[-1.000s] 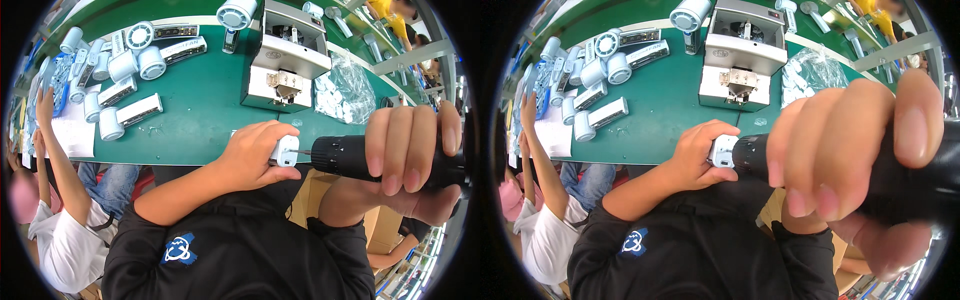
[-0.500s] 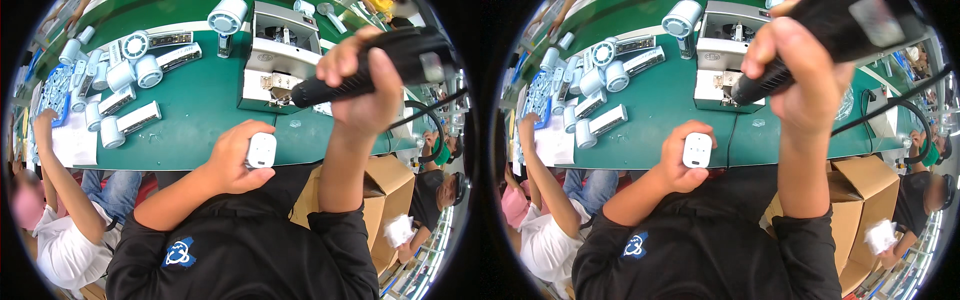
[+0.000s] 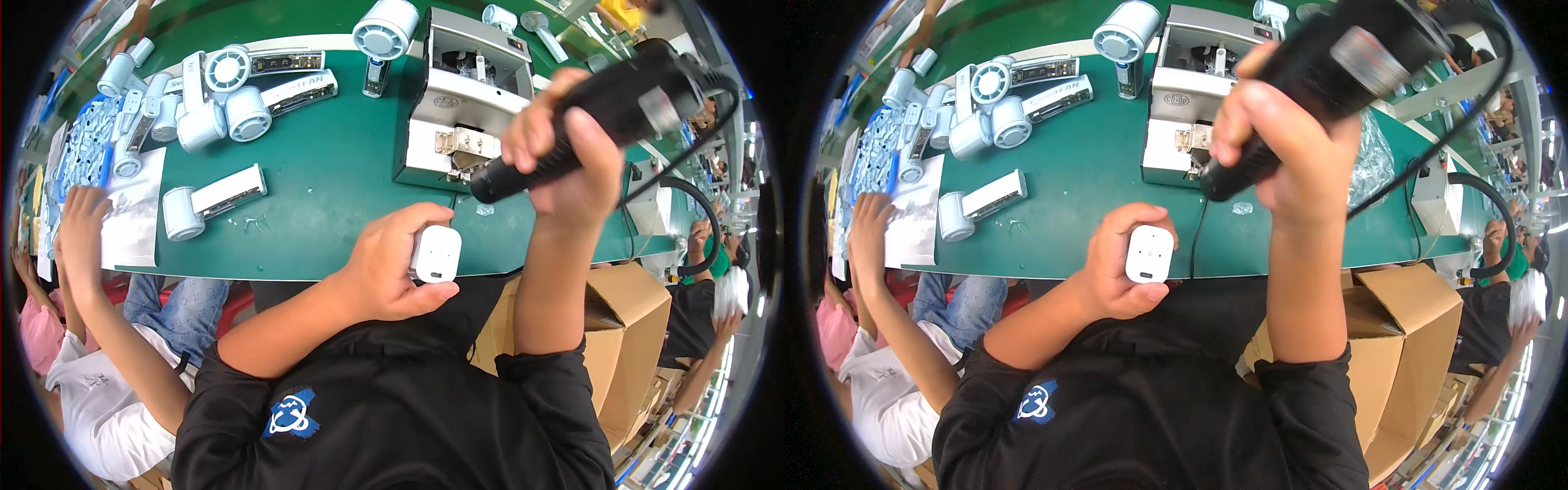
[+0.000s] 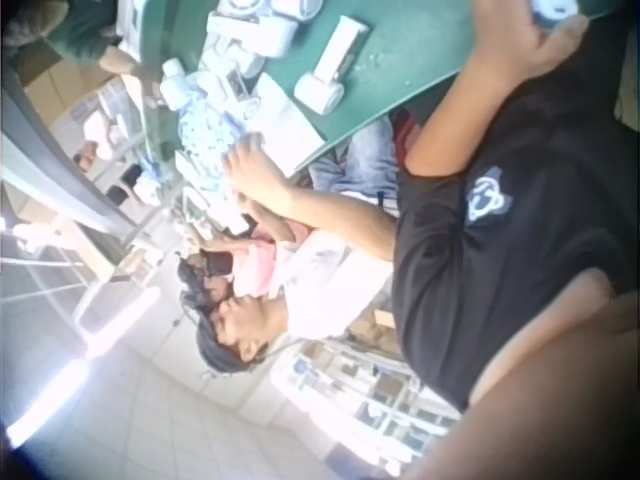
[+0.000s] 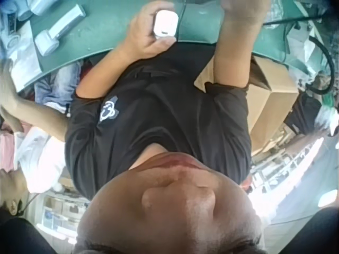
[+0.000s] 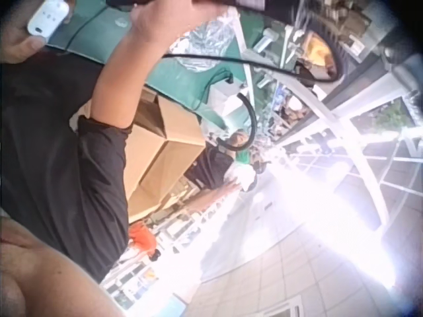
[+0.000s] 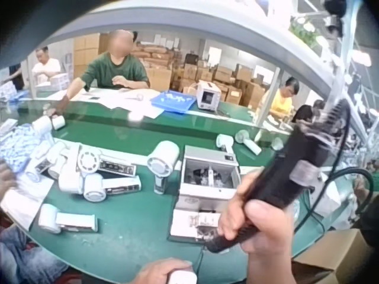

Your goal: Use an electric screwdriver to assemble small plastic fans at a factory workbench.

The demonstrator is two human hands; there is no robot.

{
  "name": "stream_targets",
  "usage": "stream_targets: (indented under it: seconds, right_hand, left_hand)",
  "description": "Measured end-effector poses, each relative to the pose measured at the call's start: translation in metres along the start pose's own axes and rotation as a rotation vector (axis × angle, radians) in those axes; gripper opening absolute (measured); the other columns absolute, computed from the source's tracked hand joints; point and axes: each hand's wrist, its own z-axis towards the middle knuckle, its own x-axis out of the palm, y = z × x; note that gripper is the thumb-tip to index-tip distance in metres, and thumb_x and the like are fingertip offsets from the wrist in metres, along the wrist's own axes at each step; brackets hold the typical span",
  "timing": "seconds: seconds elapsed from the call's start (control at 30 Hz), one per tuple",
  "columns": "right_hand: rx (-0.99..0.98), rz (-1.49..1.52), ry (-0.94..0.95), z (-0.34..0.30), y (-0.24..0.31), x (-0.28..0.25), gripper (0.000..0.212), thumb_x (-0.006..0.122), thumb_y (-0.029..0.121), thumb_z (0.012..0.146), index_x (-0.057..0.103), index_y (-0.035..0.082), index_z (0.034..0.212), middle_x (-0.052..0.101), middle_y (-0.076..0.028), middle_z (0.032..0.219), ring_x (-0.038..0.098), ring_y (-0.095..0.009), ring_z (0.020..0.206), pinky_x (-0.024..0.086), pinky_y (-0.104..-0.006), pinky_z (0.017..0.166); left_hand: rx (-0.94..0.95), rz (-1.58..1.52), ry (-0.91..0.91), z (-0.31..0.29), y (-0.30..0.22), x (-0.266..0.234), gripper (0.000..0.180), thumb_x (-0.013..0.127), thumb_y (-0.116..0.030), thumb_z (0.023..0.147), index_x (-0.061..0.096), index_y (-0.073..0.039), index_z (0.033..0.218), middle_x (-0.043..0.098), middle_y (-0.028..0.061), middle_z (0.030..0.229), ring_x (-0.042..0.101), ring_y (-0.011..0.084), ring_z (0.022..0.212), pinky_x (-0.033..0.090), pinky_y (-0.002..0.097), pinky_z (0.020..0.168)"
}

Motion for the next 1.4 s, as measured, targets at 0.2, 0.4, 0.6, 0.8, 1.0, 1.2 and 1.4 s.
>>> stream_targets:
  seconds: [0.2,0.4,0.6,0.8,1.0,1.2,1.4]
  right_hand:
    - [-0.218,0.276,0.283,-0.014,0.061,0.011,0.045,0.064,0.031,0.082,0.047,0.001,0.112,0.052,-0.001,0.075,0.051,-0.011,0.06,0.041,-0.0279,0.061]
    - [-0.228,0.1,0.331,-0.01,0.076,0.034,0.048,0.069,0.026,0.078,0.045,0.0,0.11,0.055,-0.003,0.077,0.056,-0.013,0.063,0.046,-0.0292,0.064]
    - [-0.234,0.086,0.302,-0.011,0.074,0.034,0.048,0.07,0.025,0.077,0.044,0.001,0.11,0.055,-0.002,0.076,0.056,-0.012,0.061,0.047,-0.0276,0.063]
    - [-0.204,0.055,0.291,-0.01,0.072,0.034,0.047,0.071,0.025,0.077,0.044,0.003,0.108,0.056,-0.002,0.074,0.057,-0.011,0.06,0.047,-0.0268,0.062]
    - [-0.179,0.026,0.277,-0.009,0.072,0.034,0.046,0.072,0.025,0.077,0.043,0.004,0.106,0.056,-0.001,0.073,0.057,-0.011,0.058,0.048,-0.0259,0.061]
    - [-0.176,0.024,0.289,-0.004,0.067,0.035,0.045,0.073,0.024,0.076,0.043,0.005,0.104,0.056,0.0,0.072,0.057,-0.01,0.057,0.048,-0.025,0.06]
    - [-0.304,0.225,0.018,-0.026,0.084,0.011,0.036,0.076,0.029,0.067,0.046,0.01,0.073,0.047,0.001,0.07,0.047,-0.009,0.059,0.035,-0.0238,0.065]
  left_hand:
    - [0.034,0.032,0.12,-0.001,0.002,0.002,0.062,0.071,-0.027,0.079,0.037,0.002,0.122,0.056,0.0152,0.095,0.056,0.0193,0.077,0.046,0.0295,0.067]
    - [0.014,0.092,0.094,0.011,-0.009,0.004,0.059,0.077,-0.026,0.071,0.045,-0.001,0.114,0.057,0.0163,0.091,0.057,0.0353,0.076,0.047,0.0398,0.067]
    - [-0.018,0.115,0.094,0.011,-0.012,0.005,0.059,0.078,-0.027,0.069,0.046,-0.002,0.113,0.058,0.0163,0.094,0.058,0.036,0.079,0.047,0.0407,0.069]
    - [-0.011,0.066,0.124,0.009,-0.007,0.004,0.061,0.078,-0.028,0.07,0.045,-0.003,0.114,0.058,0.0159,0.096,0.058,0.0358,0.08,0.047,0.0408,0.068]
    - [0.029,0.048,0.101,0.011,-0.005,0.005,0.061,0.078,-0.028,0.07,0.044,-0.004,0.114,0.058,0.0153,0.094,0.057,0.0356,0.077,0.046,0.0405,0.066]
    - [-0.011,0.062,0.096,0.011,-0.008,0.001,0.059,0.077,-0.03,0.071,0.046,-0.003,0.114,0.058,0.0158,0.096,0.057,0.0368,0.08,0.046,0.0416,0.068]
    - [0.016,0.195,0.105,0.012,-0.017,-0.002,0.057,0.07,-0.038,0.078,0.048,-0.003,0.116,0.057,0.0175,0.101,0.057,0.0376,0.091,0.046,0.0424,0.079]
